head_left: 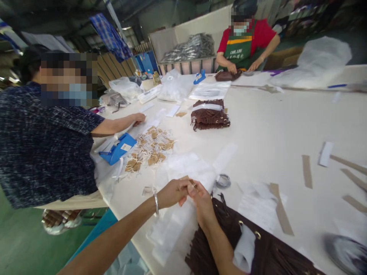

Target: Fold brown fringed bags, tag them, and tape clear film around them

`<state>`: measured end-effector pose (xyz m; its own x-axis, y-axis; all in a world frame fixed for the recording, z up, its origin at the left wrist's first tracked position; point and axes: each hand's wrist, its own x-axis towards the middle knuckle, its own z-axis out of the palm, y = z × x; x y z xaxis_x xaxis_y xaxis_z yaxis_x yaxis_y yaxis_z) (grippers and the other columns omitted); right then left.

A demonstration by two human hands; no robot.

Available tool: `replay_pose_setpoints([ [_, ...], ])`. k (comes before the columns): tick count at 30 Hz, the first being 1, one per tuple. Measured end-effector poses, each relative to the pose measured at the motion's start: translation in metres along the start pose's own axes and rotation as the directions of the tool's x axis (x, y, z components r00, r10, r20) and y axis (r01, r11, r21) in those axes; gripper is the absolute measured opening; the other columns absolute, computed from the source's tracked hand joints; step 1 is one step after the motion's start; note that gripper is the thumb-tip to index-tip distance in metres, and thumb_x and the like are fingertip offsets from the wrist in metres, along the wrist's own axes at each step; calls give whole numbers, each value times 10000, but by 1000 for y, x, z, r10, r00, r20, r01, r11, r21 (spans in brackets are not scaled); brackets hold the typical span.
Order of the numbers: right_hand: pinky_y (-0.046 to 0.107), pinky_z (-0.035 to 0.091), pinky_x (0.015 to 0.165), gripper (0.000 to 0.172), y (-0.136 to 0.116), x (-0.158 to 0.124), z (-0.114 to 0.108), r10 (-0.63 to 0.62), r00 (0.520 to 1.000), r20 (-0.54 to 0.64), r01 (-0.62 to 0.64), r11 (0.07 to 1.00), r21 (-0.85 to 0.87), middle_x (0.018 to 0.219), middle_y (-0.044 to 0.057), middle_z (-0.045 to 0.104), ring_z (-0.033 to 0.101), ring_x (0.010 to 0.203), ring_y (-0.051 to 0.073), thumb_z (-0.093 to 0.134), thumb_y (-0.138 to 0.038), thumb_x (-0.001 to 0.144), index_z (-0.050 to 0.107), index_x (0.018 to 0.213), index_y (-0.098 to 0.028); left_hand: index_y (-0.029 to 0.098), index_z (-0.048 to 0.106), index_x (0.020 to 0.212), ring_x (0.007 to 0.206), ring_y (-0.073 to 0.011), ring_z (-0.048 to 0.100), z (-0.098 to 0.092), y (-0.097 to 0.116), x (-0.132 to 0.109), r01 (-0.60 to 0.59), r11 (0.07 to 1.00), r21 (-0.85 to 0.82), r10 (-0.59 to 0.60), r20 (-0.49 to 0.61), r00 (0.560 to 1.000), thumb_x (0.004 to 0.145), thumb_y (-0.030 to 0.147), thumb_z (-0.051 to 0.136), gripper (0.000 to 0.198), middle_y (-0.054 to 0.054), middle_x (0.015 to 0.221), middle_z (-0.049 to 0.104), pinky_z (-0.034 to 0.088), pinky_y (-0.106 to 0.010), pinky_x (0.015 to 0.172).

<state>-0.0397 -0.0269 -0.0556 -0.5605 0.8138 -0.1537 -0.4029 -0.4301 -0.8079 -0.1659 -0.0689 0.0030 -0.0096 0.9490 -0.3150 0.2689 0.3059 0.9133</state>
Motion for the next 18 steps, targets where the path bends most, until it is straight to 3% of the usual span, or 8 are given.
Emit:
replay_pose_setpoints([
  [3,344,500,863,336,1,1,-3,78,997,8,-78,987,141,1007,61,693,642,898,185,705,-401,778,654,1035,-191,166,659,922,416,-91,467,-3,1,-5,26,999,28,-26,-6,1000,872,401,535,270,47,494,514,378,-211,497],
  [7,335,516,814,303,4,5,-10,96,990,-105,-75,979,190,904,43,696,640,796,158,716,-411,762,644,948,-183,156,676,961,460,-106,492,-8,-7,-14,74,997,18,-75,16,997,859,449,559,332,32,500,539,392,-216,528],
  [11,352,498,868,320,8,8,-13,97,977,-188,-53,973,223,955,47,692,644,900,178,729,-413,748,617,948,-190,149,682,999,590,-130,565,-23,-18,-29,138,988,-72,-133,60,989,793,458,647,373,-44,773,666,461,-240,599],
  [13,319,496,838,316,10,8,-12,89,976,-200,-55,984,172,903,32,690,640,860,160,721,-417,755,616,945,-187,139,689,1000,625,-140,577,-31,-21,-36,150,985,-85,-146,44,988,780,461,661,390,-64,825,676,463,-244,614],
  [18,220,444,570,369,19,7,-11,-1,967,-253,-1,1000,-7,699,-1,653,562,590,106,711,-510,734,606,844,-173,149,701,817,534,-120,513,-29,-22,-42,138,990,-13,-139,-78,987,795,562,609,424,-10,542,591,408,-221,569],
])
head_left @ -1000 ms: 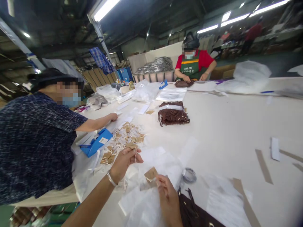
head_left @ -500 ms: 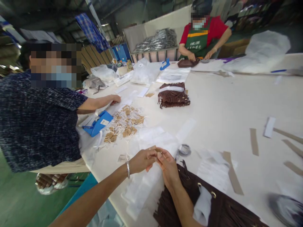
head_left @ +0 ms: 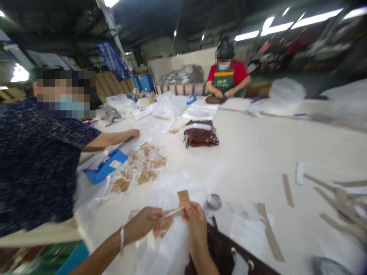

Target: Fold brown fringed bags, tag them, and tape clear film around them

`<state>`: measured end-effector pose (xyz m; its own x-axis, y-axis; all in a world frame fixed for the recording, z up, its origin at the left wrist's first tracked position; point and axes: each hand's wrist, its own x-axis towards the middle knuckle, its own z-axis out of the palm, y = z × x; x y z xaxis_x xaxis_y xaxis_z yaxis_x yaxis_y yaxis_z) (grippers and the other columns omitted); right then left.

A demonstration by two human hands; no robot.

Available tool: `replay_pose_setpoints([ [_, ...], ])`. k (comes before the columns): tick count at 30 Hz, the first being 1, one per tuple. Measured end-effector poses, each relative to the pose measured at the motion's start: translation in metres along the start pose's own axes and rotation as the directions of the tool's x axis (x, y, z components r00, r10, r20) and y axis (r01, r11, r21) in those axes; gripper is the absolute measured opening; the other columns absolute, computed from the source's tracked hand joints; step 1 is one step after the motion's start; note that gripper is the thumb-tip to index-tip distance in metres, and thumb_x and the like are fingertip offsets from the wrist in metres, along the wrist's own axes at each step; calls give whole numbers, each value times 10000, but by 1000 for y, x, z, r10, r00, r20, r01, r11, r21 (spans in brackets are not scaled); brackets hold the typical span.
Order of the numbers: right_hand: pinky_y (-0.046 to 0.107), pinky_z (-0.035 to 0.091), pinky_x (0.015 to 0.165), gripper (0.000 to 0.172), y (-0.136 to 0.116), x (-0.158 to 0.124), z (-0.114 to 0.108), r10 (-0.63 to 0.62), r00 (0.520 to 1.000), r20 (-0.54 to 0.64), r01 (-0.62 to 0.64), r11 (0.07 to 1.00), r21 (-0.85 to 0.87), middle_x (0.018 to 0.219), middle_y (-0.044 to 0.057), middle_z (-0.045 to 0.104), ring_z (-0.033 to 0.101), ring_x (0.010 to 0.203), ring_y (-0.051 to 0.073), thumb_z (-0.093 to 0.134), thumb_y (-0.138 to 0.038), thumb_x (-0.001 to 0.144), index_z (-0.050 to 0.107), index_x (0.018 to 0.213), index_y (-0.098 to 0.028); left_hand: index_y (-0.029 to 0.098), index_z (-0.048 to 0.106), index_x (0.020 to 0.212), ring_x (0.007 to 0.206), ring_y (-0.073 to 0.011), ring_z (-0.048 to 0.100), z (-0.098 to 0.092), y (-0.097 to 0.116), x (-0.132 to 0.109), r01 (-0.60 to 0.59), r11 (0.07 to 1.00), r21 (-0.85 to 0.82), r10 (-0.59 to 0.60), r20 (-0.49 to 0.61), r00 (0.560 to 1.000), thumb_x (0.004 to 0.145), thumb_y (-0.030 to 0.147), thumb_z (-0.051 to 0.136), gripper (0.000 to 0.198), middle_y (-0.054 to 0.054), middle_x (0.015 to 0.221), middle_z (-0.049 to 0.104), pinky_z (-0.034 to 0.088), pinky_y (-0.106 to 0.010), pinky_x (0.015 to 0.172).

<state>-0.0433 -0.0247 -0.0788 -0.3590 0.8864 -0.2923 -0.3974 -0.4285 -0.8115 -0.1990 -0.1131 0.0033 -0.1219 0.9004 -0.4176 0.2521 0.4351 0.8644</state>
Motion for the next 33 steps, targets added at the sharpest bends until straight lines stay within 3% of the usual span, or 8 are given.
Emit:
replay_pose_setpoints([
  [6,188,332,398,492,25,23,-2,-52,998,18,50,995,89,531,-26,592,443,385,75,710,-635,670,531,789,-193,171,666,671,349,-74,301,20,-15,32,78,987,-142,-89,-76,993,562,814,618,654,27,427,439,213,-215,362],
  [12,165,301,372,492,28,18,0,-90,996,21,88,992,85,497,-24,582,416,356,60,702,-635,675,515,771,-189,160,730,800,388,-91,383,15,-19,41,42,990,-137,-80,-289,954,535,798,648,696,-21,558,611,234,-212,364],
  [16,197,331,355,581,24,8,-1,-32,997,73,34,999,-32,579,-14,631,488,366,110,688,-592,696,526,1082,-190,152,724,818,458,-103,457,16,-17,42,-30,983,-183,-39,-363,931,643,672,675,551,-20,596,636,280,-204,417],
  [19,265,493,530,629,9,-8,-1,-118,989,92,140,949,-282,786,35,698,646,630,177,636,-464,766,474,1304,-181,135,720,832,405,-77,379,23,-5,35,-34,983,-181,-41,-394,918,643,623,702,524,15,504,551,260,-205,406],
  [21,334,510,845,543,-2,-14,-1,-260,958,118,286,869,-404,1170,93,649,621,1033,216,598,-400,802,522,1303,-205,122,714,820,429,-75,401,25,2,32,-70,975,-211,-11,-360,933,638,577,728,490,-1,560,575,276,-205,417],
  [24,396,366,1065,447,-13,-14,-1,-257,946,196,318,848,-424,1370,81,529,476,1261,228,511,-394,883,554,1297,-231,111,698,814,471,-83,442,28,8,31,-86,951,-298,2,-271,962,669,516,729,431,-19,611,595,304,-204,440],
  [28,407,402,1037,389,-14,-13,2,-95,961,261,182,925,-333,1267,80,618,535,1200,240,549,-432,876,637,1194,-226,120,687,787,445,-77,414,31,14,30,-48,966,-256,-19,-256,966,705,458,704,349,8,555,558,295,-198,431],
  [33,405,452,976,284,-12,-13,6,-110,953,281,171,965,-200,1123,77,687,614,1071,231,622,-406,829,694,1015,-203,139,667,826,475,-77,422,35,16,32,-74,975,-207,50,-119,992,764,381,639,251,-12,676,628,307,-195,445],
])
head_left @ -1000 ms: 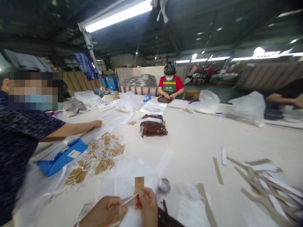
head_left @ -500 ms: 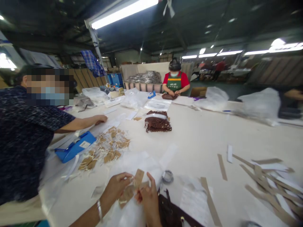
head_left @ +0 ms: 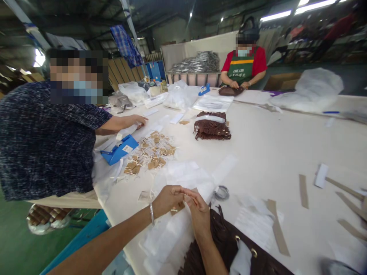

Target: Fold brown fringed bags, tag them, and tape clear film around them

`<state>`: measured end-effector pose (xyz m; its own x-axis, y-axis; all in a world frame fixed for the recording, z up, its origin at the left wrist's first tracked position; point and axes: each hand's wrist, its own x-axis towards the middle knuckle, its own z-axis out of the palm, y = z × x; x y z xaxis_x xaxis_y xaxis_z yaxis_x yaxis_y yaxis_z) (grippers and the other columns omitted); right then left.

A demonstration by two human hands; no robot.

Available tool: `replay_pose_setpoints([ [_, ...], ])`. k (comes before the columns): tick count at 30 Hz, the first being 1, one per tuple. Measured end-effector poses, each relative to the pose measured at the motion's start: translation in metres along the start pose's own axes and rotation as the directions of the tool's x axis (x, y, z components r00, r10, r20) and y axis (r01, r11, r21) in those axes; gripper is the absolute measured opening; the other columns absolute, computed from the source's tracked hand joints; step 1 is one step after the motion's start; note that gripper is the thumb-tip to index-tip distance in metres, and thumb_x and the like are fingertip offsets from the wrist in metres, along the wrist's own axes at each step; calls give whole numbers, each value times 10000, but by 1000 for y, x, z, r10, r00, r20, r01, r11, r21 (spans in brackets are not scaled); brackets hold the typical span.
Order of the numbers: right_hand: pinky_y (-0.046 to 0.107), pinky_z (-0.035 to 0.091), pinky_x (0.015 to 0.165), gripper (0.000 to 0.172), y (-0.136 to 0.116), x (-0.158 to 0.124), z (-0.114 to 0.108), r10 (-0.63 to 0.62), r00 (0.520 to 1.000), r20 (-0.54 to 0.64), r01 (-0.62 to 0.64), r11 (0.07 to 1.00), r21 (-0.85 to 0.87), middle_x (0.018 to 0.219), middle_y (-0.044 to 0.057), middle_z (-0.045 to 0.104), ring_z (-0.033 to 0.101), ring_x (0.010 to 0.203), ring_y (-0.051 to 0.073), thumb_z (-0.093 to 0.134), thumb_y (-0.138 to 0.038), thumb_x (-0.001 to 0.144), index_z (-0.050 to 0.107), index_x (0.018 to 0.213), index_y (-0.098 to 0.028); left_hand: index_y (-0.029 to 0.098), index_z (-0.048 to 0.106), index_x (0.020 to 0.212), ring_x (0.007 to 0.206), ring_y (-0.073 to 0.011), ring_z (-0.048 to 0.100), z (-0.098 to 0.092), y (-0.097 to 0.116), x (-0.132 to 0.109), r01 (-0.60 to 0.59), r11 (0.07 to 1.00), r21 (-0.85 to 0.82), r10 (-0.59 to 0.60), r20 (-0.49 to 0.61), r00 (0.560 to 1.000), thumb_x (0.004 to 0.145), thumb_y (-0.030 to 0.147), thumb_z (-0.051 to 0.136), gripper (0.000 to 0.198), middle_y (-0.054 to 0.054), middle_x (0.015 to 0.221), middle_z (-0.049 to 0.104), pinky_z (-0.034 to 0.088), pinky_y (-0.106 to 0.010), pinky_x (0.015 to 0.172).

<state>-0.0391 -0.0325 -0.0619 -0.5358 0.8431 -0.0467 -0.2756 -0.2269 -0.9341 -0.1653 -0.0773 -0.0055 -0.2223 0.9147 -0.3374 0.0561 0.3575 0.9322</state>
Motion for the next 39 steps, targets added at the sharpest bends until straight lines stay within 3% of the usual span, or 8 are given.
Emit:
replay_pose_setpoints([
  [4,379,446,949,197,-3,0,-3,19,997,-75,-13,997,81,1152,90,675,597,1089,227,651,-381,809,660,863,-192,170,650,850,477,-104,458,-8,-8,-6,-31,978,208,24,36,999,840,424,544,275,19,596,577,344,-209,476],
  [7,357,428,938,205,-5,2,-7,36,980,-198,-8,990,139,1170,83,663,585,1088,217,670,-378,795,638,871,-191,182,665,766,621,-150,558,-26,-16,-17,-94,870,484,95,24,995,848,376,529,250,-2,652,626,393,-234,608],
  [11,282,451,756,227,-11,3,-10,45,966,-255,-4,987,162,1008,41,687,594,807,141,702,-386,773,631,886,-202,188,693,781,735,-189,585,-54,-21,-27,-57,817,574,123,-76,990,823,342,555,211,-24,742,670,380,-251,665],
  [15,248,421,586,230,-17,3,-7,14,986,-165,29,966,256,856,19,674,514,587,94,668,-407,811,583,903,-214,212,714,939,758,-187,591,-68,-18,-26,-53,814,578,122,-81,989,790,321,592,222,-22,839,692,385,-247,666],
  [20,249,442,564,283,-9,4,-8,-2,984,-176,7,1000,29,805,36,686,562,596,120,660,-433,818,602,929,-179,193,726,816,762,-178,593,-69,-12,-26,-92,838,537,100,14,995,758,298,633,152,-29,803,688,394,-246,681],
  [25,237,451,569,336,0,7,-10,54,969,-242,-27,993,113,764,13,682,563,574,106,703,-450,771,596,935,-178,129,689,917,709,-162,578,-77,-15,-25,-53,949,312,36,60,998,758,474,657,381,-41,767,656,420,-246,649],
  [30,205,458,598,306,-5,11,-11,85,954,-286,10,949,314,784,3,686,554,587,73,730,-390,763,575,940,-194,123,692,954,631,-119,511,-93,-17,-27,-45,957,287,19,91,996,842,539,544,455,-19,704,601,376,-223,592],
  [39,170,471,599,290,-9,12,-11,148,955,-258,-29,910,415,808,-28,654,549,610,51,766,-353,728,588,906,-210,131,713,790,636,-106,496,-124,3,-45,-43,960,278,-8,180,984,732,443,705,317,-4,685,622,363,-213,614],
])
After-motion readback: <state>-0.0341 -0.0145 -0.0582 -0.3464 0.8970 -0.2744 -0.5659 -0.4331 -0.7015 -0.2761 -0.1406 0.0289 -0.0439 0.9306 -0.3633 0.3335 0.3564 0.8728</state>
